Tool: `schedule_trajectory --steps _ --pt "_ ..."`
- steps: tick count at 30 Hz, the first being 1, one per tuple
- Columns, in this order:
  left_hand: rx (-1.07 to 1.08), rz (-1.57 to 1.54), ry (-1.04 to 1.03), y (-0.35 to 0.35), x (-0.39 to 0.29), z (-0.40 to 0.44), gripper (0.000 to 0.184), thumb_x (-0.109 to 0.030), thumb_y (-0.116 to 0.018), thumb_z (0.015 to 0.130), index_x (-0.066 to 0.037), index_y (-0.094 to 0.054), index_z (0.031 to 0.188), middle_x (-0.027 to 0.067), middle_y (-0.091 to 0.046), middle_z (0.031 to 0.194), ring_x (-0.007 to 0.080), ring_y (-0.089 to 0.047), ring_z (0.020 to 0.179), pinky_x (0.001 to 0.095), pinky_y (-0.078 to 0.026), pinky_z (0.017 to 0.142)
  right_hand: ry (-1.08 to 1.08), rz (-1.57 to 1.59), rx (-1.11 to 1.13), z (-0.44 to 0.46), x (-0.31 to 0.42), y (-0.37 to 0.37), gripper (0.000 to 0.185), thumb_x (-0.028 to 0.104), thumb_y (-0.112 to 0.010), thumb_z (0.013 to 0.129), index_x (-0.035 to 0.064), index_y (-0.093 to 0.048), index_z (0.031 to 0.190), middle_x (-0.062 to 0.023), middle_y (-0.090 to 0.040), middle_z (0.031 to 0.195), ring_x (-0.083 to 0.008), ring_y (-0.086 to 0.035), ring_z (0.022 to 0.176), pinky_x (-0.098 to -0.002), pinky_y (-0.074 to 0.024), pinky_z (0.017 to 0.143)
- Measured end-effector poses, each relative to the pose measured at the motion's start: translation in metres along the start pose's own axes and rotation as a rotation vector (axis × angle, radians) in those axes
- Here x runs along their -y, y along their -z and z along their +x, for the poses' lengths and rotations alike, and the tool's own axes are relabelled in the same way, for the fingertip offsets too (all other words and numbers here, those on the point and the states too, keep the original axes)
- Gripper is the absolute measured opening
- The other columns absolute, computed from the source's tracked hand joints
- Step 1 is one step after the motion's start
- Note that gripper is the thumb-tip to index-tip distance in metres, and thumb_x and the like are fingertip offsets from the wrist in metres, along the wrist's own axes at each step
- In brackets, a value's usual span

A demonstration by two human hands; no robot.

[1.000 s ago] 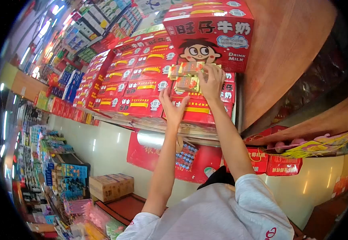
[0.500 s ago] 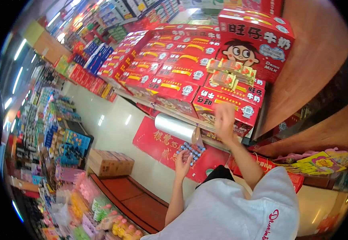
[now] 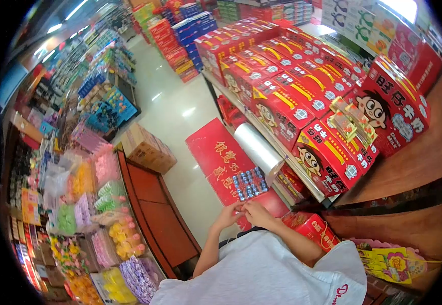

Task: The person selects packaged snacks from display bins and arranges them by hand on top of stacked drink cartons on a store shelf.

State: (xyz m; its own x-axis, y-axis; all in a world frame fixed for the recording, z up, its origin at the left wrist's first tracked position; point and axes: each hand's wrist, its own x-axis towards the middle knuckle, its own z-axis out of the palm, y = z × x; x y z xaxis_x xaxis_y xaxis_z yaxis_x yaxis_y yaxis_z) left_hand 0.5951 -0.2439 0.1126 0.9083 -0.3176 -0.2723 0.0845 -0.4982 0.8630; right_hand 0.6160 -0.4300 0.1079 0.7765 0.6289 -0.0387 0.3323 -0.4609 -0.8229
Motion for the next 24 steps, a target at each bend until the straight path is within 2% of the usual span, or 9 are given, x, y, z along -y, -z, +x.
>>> schedule_trajectory --steps 2,5,8,12,17,18,22,23,24 --pt "-0.133 -0.047 -0.029 -0.002 0.008 -0.012 0.032 -0.012 -0.067 0.082 -0.003 -0.06 0.112 0.0106 -0.067 0.098 0.0196 -0.064 0.088 0.033 -0.05 0.079 0.053 0.036 -0.009 0.002 0.008 -0.011 0.026 0.006 -0.054 0.078 -0.0002 -0.058 0.103 -0.0209 -0.058 0.097 -0.0361 -0.057 0.092 -0.0433 -0.0458 0.082" --pt "-0.194 -0.057 0.012 0.002 0.014 -0.039 0.028 -0.012 -0.066 0.083 -0.004 -0.062 0.11 0.0098 -0.068 0.094 0.0195 -0.064 0.086 0.0328 -0.05 0.078 0.031 0.077 0.021 0.003 0.028 -0.027 0.025 0.003 -0.051 0.076 -0.0012 -0.059 0.099 -0.021 -0.059 0.096 -0.0366 -0.056 0.095 -0.044 -0.0455 0.083" --pt "-0.266 -0.151 0.042 0.004 0.031 -0.065 0.026 -0.013 -0.065 0.084 -0.004 -0.063 0.108 0.0097 -0.068 0.094 0.0195 -0.064 0.085 0.0324 -0.05 0.078 0.046 0.097 0.129 0.006 0.038 -0.047 0.031 0.004 -0.052 0.077 -0.0027 -0.057 0.107 -0.0221 -0.058 0.098 -0.0352 -0.057 0.093 -0.0428 -0.0462 0.082" --pt "-0.356 -0.176 0.016 0.009 0.044 -0.099 0.026 -0.015 -0.066 0.082 -0.004 -0.063 0.106 0.0128 -0.069 0.091 0.022 -0.067 0.083 0.0338 -0.051 0.075 0.046 0.118 0.26 0.009 0.064 -0.06 0.03 0.005 -0.052 0.077 -0.0036 -0.057 0.105 -0.0222 -0.058 0.098 -0.0346 -0.058 0.093 -0.0414 -0.0466 0.082" --pt "-0.463 -0.185 0.1 0.013 0.054 -0.156 0.027 -0.02 -0.064 0.085 -0.002 -0.064 0.105 0.012 -0.068 0.096 0.022 -0.065 0.087 0.0349 -0.049 0.08 0.177 0.112 0.353 0.016 0.076 -0.107 0.026 0.005 -0.052 0.079 -0.0024 -0.059 0.103 -0.0209 -0.06 0.096 -0.0322 -0.06 0.088 -0.0392 -0.0488 0.078" --pt "-0.528 -0.224 0.134 0.008 0.058 -0.169 0.027 -0.02 -0.064 0.085 -0.002 -0.064 0.105 0.012 -0.068 0.096 0.022 -0.065 0.087 0.0349 -0.049 0.08 0.2 0.099 0.432 0.014 0.081 -0.113 0.026 0.005 -0.052 0.079 -0.0024 -0.059 0.103 -0.0209 -0.06 0.096 -0.0322 -0.06 0.088 -0.0392 -0.0488 0.078" --pt "-0.704 -0.162 0.105 0.015 0.069 -0.223 0.027 -0.019 -0.059 0.083 -0.003 -0.064 0.104 0.013 -0.068 0.096 0.026 -0.065 0.089 0.0367 -0.049 0.081 0.154 0.27 0.596 0.027 0.126 -0.144 0.025 0.002 -0.05 0.082 -0.0001 -0.06 0.105 -0.0146 -0.064 0.097 -0.0209 -0.063 0.084 -0.0329 -0.0495 0.073" --pt "-0.766 -0.157 0.119 0.016 0.072 -0.237 0.026 -0.018 -0.059 0.083 -0.003 -0.064 0.103 0.0132 -0.068 0.094 0.0267 -0.065 0.088 0.0368 -0.049 0.079 0.128 0.241 0.647 0.028 0.133 -0.155 0.028 0.0 -0.048 0.082 0.0037 -0.06 0.107 -0.0162 -0.062 0.1 -0.0265 -0.062 0.088 -0.0354 -0.0492 0.076" --pt "-0.823 -0.151 0.134 0.014 0.076 -0.251 0.026 -0.016 -0.059 0.082 -0.003 -0.064 0.103 0.0134 -0.068 0.093 0.0274 -0.065 0.087 0.037 -0.049 0.078 0.188 0.257 0.643 0.031 0.121 -0.178 0.029 0.001 -0.05 0.082 0.0027 -0.059 0.109 -0.0158 -0.06 0.103 -0.0262 -0.061 0.09 -0.0334 -0.0496 0.075"
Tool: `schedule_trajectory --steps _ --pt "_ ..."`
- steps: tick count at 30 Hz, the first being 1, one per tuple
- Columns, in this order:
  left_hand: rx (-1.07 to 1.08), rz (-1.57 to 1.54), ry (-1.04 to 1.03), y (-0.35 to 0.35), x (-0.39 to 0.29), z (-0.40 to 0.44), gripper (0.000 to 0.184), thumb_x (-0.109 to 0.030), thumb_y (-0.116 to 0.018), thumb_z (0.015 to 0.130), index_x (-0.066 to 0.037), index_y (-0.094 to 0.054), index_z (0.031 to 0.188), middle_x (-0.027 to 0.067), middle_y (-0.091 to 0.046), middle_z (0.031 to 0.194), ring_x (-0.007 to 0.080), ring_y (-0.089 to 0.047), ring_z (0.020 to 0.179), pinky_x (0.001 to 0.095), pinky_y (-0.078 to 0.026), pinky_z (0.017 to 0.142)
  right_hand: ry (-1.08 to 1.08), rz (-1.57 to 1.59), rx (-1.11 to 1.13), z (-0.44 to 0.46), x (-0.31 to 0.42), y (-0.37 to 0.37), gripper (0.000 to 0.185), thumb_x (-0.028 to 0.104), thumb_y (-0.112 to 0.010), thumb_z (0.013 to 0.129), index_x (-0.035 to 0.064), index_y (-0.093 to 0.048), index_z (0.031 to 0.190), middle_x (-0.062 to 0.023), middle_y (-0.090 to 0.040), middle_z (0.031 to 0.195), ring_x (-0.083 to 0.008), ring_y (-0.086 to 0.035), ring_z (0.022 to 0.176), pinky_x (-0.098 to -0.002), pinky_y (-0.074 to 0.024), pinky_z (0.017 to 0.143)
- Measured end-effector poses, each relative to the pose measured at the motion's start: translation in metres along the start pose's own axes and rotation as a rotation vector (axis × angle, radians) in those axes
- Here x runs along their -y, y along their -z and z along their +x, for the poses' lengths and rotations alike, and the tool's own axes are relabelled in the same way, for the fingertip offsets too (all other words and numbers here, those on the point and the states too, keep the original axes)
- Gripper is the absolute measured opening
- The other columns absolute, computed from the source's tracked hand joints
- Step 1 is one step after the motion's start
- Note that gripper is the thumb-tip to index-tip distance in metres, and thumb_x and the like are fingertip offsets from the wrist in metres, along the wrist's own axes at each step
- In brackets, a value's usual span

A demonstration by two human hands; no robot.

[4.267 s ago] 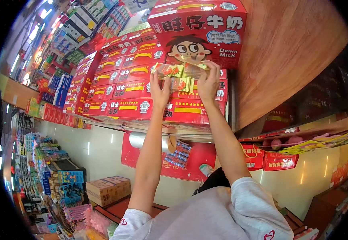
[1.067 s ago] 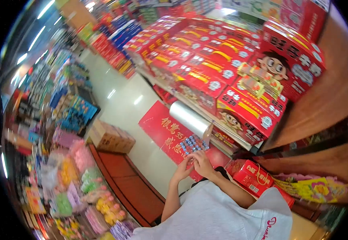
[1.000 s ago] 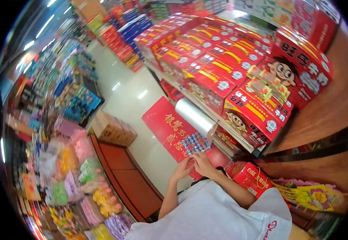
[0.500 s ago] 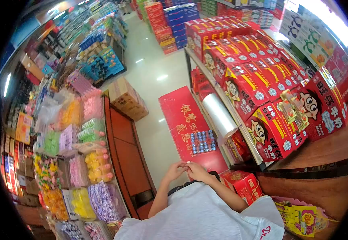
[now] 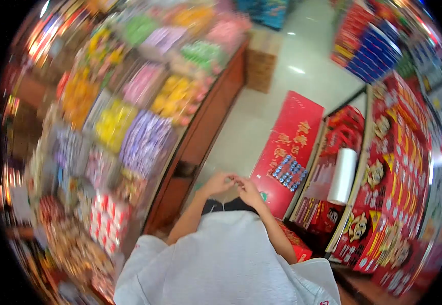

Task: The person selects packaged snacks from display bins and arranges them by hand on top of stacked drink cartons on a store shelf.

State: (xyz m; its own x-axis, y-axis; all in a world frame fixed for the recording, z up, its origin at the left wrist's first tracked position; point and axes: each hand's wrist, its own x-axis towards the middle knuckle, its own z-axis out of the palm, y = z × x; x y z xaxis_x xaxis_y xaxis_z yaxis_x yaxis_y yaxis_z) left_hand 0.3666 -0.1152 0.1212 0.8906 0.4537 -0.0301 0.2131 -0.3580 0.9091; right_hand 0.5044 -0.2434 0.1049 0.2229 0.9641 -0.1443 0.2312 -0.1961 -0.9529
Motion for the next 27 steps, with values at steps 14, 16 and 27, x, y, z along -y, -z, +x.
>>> schedule_trajectory --steps 14,16,27 --pt "-1.391 -0.282 0.284 0.156 0.083 -0.161 0.02 -0.011 -0.057 0.091 -0.002 -0.06 0.109 0.0043 -0.064 0.089 0.0092 -0.059 0.081 0.0238 -0.046 0.072 0.196 -0.179 0.523 0.111 0.112 -0.204 0.034 0.0 -0.048 0.085 0.0031 -0.055 0.118 -0.0127 -0.064 0.102 -0.0172 -0.061 0.09 -0.028 -0.0494 0.076" --pt "-1.638 -0.265 0.32 0.17 0.102 -0.189 0.022 -0.014 -0.055 0.092 -0.001 -0.058 0.109 0.0053 -0.062 0.089 0.0114 -0.057 0.078 0.025 -0.046 0.069 0.301 -0.181 0.623 0.126 0.118 -0.253 0.034 -0.002 -0.046 0.086 0.0027 -0.056 0.118 -0.0134 -0.065 0.103 -0.0184 -0.062 0.091 -0.03 -0.0494 0.077" --pt "-1.897 -0.317 0.773 0.202 0.27 -0.257 0.048 -0.034 -0.043 0.096 0.004 -0.048 0.125 0.0229 -0.052 0.124 0.036 -0.05 0.113 0.0416 -0.035 0.098 0.249 -0.374 0.752 0.201 0.123 -0.448 0.048 -0.003 -0.041 0.079 -0.0015 -0.05 0.126 -0.0214 -0.058 0.118 -0.0339 -0.056 0.108 -0.0343 -0.0423 0.094"
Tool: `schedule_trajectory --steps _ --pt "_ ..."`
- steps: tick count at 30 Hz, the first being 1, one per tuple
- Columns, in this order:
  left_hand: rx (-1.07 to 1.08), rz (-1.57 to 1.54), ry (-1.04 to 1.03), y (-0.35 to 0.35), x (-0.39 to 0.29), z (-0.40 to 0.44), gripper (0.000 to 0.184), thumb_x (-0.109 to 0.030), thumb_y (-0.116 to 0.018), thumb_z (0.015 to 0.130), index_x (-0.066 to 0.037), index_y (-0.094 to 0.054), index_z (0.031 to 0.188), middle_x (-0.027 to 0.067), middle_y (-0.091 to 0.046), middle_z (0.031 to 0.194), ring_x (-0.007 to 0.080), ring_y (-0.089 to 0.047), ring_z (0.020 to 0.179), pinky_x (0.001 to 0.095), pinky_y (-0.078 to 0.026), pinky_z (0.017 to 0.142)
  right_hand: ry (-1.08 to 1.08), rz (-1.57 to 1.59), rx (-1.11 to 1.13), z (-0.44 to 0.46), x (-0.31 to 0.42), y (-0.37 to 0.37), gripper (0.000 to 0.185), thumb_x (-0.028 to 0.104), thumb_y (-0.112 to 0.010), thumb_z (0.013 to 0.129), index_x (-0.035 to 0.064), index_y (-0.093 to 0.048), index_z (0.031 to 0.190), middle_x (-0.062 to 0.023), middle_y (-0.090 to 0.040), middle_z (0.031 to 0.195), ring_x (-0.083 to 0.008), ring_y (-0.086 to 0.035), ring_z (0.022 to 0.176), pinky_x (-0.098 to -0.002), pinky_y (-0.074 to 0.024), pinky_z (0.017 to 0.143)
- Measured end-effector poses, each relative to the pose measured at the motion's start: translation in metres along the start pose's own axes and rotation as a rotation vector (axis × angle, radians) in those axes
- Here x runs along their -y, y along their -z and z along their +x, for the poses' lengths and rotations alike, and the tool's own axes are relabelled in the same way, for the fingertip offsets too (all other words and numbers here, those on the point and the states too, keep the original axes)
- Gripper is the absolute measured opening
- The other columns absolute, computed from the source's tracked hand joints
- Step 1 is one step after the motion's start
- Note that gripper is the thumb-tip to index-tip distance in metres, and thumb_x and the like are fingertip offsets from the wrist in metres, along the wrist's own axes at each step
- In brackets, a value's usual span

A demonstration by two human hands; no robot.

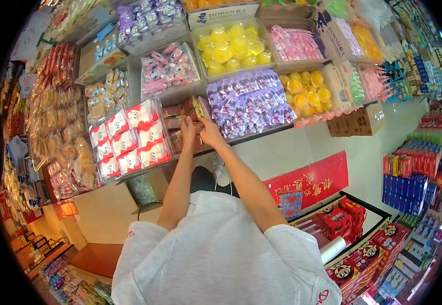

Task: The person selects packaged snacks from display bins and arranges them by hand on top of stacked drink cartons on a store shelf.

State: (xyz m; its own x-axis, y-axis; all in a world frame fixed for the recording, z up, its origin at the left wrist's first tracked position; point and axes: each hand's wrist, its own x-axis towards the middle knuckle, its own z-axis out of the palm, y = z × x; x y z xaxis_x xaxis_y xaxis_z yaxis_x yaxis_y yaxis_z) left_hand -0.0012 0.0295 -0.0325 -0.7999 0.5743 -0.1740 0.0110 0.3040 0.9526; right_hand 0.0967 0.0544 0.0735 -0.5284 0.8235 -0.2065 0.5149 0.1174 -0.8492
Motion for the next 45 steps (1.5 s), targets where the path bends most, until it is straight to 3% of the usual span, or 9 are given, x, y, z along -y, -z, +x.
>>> schedule_trajectory --steps 9,15,17,24,31,33,34,38,45 --pt "0.183 0.03 0.195 0.003 0.015 0.019 0.051 -0.037 -0.036 0.096 0.007 -0.061 0.098 0.0271 -0.058 0.103 0.0407 -0.053 0.102 0.0431 -0.038 0.091 -0.117 0.012 -0.016 0.038 -0.019 -0.031 0.05 0.006 -0.049 0.08 -0.0066 -0.045 0.128 -0.0296 -0.046 0.128 -0.04 -0.043 0.122 -0.0408 -0.034 0.103" --pt "0.18 0.153 0.117 0.018 -0.006 0.015 0.055 -0.04 -0.031 0.097 0.003 -0.064 0.091 0.0256 -0.061 0.095 0.0412 -0.056 0.095 0.0446 -0.04 0.087 -0.299 0.078 -0.156 0.041 0.003 -0.042 0.042 0.016 -0.056 0.085 -0.0057 -0.051 0.12 -0.028 -0.056 0.113 -0.0407 -0.053 0.107 -0.0424 -0.0414 0.094" --pt "0.201 0.107 0.134 0.022 -0.022 0.01 0.056 -0.041 -0.03 0.097 0.002 -0.064 0.089 0.0249 -0.063 0.093 0.0412 -0.057 0.094 0.0448 -0.041 0.086 -0.298 0.023 -0.176 0.038 0.005 -0.037 0.035 0.02 -0.058 0.085 -0.0021 -0.055 0.113 -0.0233 -0.064 0.095 -0.0355 -0.062 0.093 -0.0409 -0.047 0.083" --pt "0.166 0.165 0.153 0.022 -0.038 -0.003 0.062 -0.049 -0.029 0.096 0.0 -0.065 0.087 0.0217 -0.065 0.089 0.0364 -0.06 0.089 0.0434 -0.043 0.081 -0.299 -0.16 -0.193 0.041 -0.008 -0.038 0.024 0.019 -0.062 0.082 -0.0022 -0.061 0.093 -0.024 -0.063 0.089 -0.0406 -0.061 0.084 -0.0458 -0.0482 0.074" --pt "0.118 0.116 -0.084 0.029 -0.028 -0.001 0.045 -0.037 -0.041 0.096 0.003 -0.057 0.109 0.023 -0.061 0.104 0.0363 -0.058 0.098 0.0418 -0.043 0.088 0.121 -0.043 -0.329 0.006 0.007 -0.029 0.014 0.01 -0.057 0.084 -0.0027 -0.052 0.086 -0.0251 -0.059 0.079 -0.0422 -0.058 0.075 -0.0465 -0.0452 0.065" --pt "0.065 0.107 -0.191 0.024 -0.025 0.001 0.042 -0.036 -0.043 0.096 0.002 -0.059 0.101 0.0209 -0.062 0.095 0.0324 -0.059 0.089 0.0402 -0.044 0.081 0.225 0.06 -0.352 -0.018 0.02 -0.009 0.018 0.015 -0.056 0.089 -0.0018 -0.048 0.088 -0.0198 -0.056 0.072 -0.0328 -0.058 0.064 -0.0379 -0.0441 0.057" --pt "0.213 -0.029 -0.133 0.027 -0.047 -0.004 0.039 -0.034 -0.044 0.096 0.001 -0.058 0.089 0.0124 -0.059 0.081 0.0215 -0.055 0.075 0.0346 -0.042 0.07 0.178 0.128 -0.355 -0.037 0.03 0.007 0.019 0.014 -0.057 0.089 -0.002 -0.047 0.088 -0.0172 -0.057 0.072 -0.0273 -0.059 0.063 -0.0355 -0.0446 0.057" --pt "0.622 -0.078 -0.197 0.011 -0.122 -0.044 0.037 -0.031 -0.045 0.098 -0.001 -0.051 0.077 -0.0001 -0.042 0.066 0.0078 -0.04 0.065 0.0257 -0.036 0.059 0.028 0.256 -0.442 -0.104 0.017 0.06 0.015 0.011 -0.057 0.091 0.0001 -0.047 0.089 -0.0092 -0.059 0.075 -0.0126 -0.058 0.069 -0.0272 -0.0457 0.06" --pt "1.22 -0.132 -0.172 -0.039 -0.172 -0.148 0.032 -0.026 -0.048 0.097 -0.001 -0.048 0.077 -0.0047 -0.039 0.067 0.0042 -0.036 0.065 0.023 -0.032 0.056 -0.007 0.788 -0.779 -0.213 -0.025 0.125 0.017 0.006 -0.058 0.09 0.004 -0.043 0.098 -0.0057 -0.058 0.086 -0.0105 -0.058 0.077 -0.0242 -0.0471 0.069"
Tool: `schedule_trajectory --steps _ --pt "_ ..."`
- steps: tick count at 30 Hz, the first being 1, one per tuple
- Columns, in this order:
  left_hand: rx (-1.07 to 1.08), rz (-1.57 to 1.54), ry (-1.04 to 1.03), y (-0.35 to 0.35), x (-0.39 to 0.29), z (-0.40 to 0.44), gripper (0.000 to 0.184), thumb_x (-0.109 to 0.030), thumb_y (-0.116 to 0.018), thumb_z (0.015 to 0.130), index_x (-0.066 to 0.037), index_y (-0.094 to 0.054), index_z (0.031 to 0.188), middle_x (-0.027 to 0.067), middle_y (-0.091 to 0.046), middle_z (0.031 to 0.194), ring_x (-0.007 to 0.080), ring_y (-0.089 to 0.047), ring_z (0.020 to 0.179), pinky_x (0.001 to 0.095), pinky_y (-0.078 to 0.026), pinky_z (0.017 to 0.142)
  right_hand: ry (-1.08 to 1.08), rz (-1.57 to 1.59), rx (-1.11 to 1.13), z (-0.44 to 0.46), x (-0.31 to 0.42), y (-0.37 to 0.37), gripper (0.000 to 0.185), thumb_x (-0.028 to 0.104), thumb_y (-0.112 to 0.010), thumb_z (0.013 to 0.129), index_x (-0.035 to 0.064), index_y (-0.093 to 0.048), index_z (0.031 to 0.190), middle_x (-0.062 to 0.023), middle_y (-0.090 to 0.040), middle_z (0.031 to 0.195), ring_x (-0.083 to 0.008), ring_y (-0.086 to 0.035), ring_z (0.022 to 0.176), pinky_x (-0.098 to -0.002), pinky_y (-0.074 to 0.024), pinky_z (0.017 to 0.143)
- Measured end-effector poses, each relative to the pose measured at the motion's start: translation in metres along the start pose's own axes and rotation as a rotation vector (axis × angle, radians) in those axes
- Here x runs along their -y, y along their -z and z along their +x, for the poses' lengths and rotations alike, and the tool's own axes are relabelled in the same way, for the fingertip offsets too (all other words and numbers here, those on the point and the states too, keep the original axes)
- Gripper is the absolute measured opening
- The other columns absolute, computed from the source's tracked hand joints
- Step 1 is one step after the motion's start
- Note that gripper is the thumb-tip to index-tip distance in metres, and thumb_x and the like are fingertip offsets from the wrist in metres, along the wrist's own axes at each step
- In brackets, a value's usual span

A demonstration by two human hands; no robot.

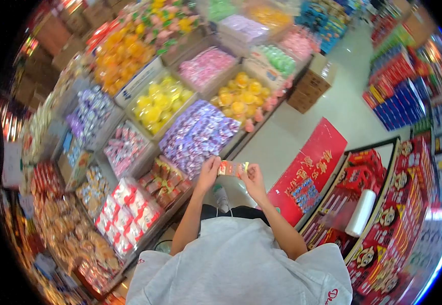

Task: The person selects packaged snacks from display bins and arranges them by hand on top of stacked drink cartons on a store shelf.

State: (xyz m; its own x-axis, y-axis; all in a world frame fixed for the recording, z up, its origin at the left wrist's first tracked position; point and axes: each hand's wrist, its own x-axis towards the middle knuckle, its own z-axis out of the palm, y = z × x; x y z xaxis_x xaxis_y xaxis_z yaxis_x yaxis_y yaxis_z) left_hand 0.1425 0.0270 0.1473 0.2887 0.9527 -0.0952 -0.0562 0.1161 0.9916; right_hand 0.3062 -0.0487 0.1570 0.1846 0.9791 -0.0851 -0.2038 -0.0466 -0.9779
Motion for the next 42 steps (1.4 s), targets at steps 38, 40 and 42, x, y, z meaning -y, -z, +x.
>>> schedule_trajectory --steps 38,40,42 --pt "1.301 0.056 0.454 -0.469 0.056 -0.125 0.014 -0.011 -0.058 0.092 -0.003 -0.05 0.101 0.0062 -0.063 0.093 0.0092 -0.059 0.083 0.0231 -0.048 0.072 0.34 0.123 -1.366 -0.299 0.036 0.312 0.04 -0.004 -0.059 0.085 0.0009 -0.04 0.12 -0.0093 -0.058 0.108 -0.0124 -0.055 0.099 -0.0254 -0.0447 0.085" --pt "1.368 -0.052 0.396 -0.5 0.056 -0.141 0.022 -0.009 -0.057 0.092 -0.002 -0.047 0.111 0.0076 -0.062 0.099 0.0115 -0.059 0.089 0.0258 -0.049 0.078 0.371 0.146 -1.451 -0.315 0.045 0.331 0.044 -0.005 -0.06 0.084 0.0008 -0.038 0.121 -0.0104 -0.057 0.109 -0.0136 -0.055 0.101 -0.026 -0.0447 0.087" --pt "1.453 -0.068 0.405 -0.52 0.054 -0.157 0.032 -0.008 -0.056 0.092 -0.001 -0.043 0.12 0.0084 -0.061 0.104 0.0127 -0.059 0.093 0.0273 -0.049 0.08 0.416 0.126 -1.523 -0.33 0.049 0.342 0.045 -0.006 -0.06 0.083 0.0009 -0.037 0.121 -0.0107 -0.056 0.11 -0.0145 -0.055 0.102 -0.0266 -0.0446 0.089"
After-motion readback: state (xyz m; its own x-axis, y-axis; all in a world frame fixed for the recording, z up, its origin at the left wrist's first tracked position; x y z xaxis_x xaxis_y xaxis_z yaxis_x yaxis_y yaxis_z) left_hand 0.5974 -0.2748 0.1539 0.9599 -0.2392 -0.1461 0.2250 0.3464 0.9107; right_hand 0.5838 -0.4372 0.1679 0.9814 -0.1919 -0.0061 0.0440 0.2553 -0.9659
